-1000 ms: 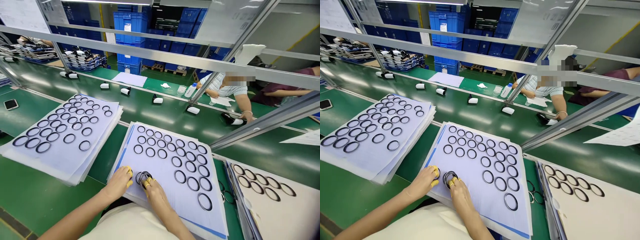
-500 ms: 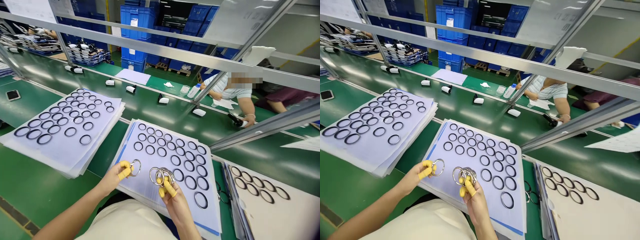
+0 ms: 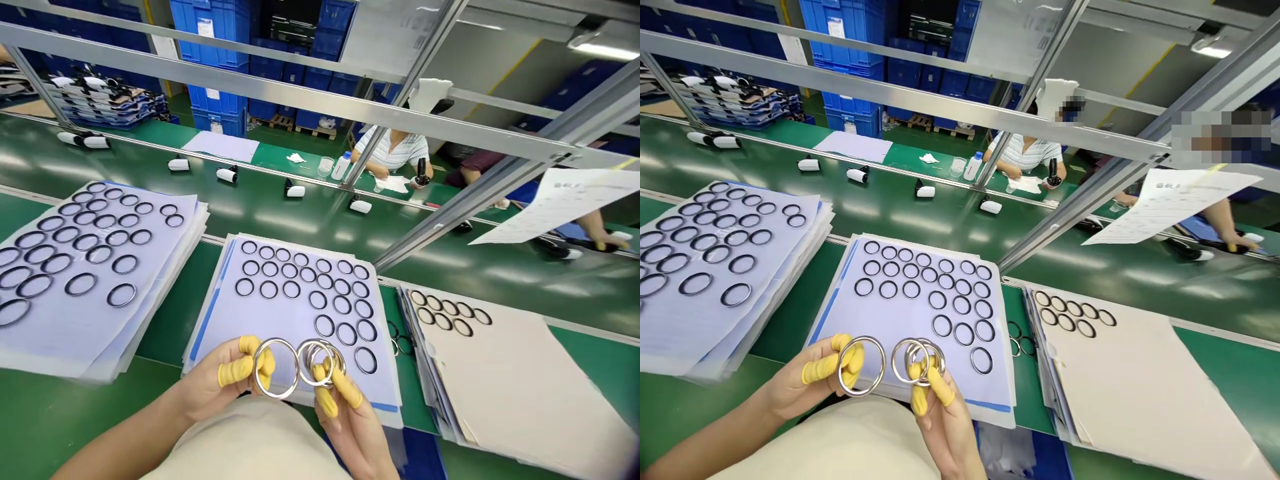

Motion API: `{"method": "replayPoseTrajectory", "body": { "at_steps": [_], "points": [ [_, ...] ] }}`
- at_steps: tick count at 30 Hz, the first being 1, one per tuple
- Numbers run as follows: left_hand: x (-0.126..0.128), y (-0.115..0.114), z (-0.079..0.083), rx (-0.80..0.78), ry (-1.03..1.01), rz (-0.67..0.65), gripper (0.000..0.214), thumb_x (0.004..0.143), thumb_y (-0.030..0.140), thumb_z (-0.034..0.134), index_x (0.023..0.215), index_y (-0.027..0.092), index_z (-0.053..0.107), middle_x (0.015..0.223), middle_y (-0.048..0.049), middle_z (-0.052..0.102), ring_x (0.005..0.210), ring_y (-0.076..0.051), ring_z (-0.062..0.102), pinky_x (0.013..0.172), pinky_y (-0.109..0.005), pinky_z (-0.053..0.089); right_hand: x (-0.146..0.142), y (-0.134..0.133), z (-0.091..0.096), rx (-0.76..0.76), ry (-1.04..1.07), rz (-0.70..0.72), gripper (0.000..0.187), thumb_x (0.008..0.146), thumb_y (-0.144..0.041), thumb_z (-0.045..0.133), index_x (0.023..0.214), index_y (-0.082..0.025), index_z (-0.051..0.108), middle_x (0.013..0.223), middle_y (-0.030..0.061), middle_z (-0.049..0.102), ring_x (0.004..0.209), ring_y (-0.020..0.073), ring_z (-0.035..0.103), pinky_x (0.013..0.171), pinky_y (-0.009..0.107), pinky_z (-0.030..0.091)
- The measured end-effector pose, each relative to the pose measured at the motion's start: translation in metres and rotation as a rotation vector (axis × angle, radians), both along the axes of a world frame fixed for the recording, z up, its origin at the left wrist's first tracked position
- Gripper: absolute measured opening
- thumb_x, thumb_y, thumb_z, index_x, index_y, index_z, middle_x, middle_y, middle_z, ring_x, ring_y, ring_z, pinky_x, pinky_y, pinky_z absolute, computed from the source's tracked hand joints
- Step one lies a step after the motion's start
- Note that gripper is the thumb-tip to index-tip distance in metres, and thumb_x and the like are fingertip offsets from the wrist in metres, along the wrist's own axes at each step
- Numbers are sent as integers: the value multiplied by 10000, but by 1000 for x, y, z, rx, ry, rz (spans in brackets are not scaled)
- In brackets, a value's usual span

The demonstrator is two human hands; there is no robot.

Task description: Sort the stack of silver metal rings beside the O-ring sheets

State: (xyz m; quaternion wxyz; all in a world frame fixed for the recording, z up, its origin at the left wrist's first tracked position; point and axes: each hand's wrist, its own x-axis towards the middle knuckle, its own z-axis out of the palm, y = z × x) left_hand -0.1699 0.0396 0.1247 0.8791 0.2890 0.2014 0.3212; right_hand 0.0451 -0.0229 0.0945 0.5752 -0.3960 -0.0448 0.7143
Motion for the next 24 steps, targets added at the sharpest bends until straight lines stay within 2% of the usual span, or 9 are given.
{"method": "replayPoseTrajectory", "body": {
  "at_steps": [4, 6, 9, 11, 16, 19, 21, 24],
  "points": [
    [7, 1, 1, -40, -4, -24, 319, 736, 403, 765, 793, 121, 628, 767, -44, 599, 647, -108, 541, 586, -205, 383, 7, -3, -5, -35, 66, -63, 231, 611, -279, 867, 737, -210, 686, 590, -46, 645, 384, 20, 375, 368, 125, 340],
    [8, 0, 1, -62, -10, -22, 342, 706, 409, 788, 786, 119, 626, 765, -49, 614, 639, -108, 554, 579, -200, 391, 8, -1, -7, -59, 106, -74, 230, 618, -244, 863, 760, -214, 685, 581, -56, 620, 405, 27, 385, 381, 126, 359],
    [8, 0, 2, -92, -24, -14, 338, 692, 397, 803, 777, 117, 633, 766, -48, 625, 627, -98, 562, 582, -192, 403, 7, 1, -10, -62, 160, -40, 192, 647, -253, 848, 724, -205, 679, 530, -60, 562, 426, 43, 386, 400, 143, 383],
    [6, 0, 2, -101, -43, -1, 319, 699, 380, 801, 774, 115, 640, 775, -47, 627, 629, -94, 569, 582, -186, 407, 5, 3, -11, -29, 183, -5, 165, 679, -269, 830, 722, -201, 686, 583, -37, 598, 439, 48, 390, 419, 158, 403],
    [3, -1, 1, -92, -69, 18, 316, 702, 380, 796, 777, 109, 653, 769, -48, 621, 629, -98, 567, 568, -186, 407, -3, 5, -12, 32, 163, 70, 215, 704, -283, 813, 881, -211, 714, 737, -1, 675, 459, 39, 432, 436, 156, 393],
    [1, -2, 1, -91, -50, 12, 346, 693, 404, 799, 775, 101, 654, 736, -46, 616, 612, -95, 554, 564, -185, 398, -8, 6, -7, 69, 45, 126, 220, 667, -348, 832, 797, -204, 729, 640, 8, 676, 421, 43, 446, 443, 171, 385],
    [0, -2, 0, -93, -30, 11, 356, 686, 411, 802, 769, 102, 646, 727, -46, 619, 604, -94, 548, 564, -188, 392, -12, 7, 2, 110, -33, 224, 240, 661, -378, 832, 763, -186, 731, 541, 9, 649, 381, 40, 432, 424, 167, 345],
    [0, -1, -5, -91, 23, 3, 374, 670, 425, 809, 759, 114, 621, 728, -43, 623, 618, -106, 549, 576, -202, 386, -19, 10, 17, 161, -85, 363, 289, 657, -410, 830, 751, -161, 719, 525, 13, 640, 350, 25, 416, 387, 148, 271]
  ]
}}
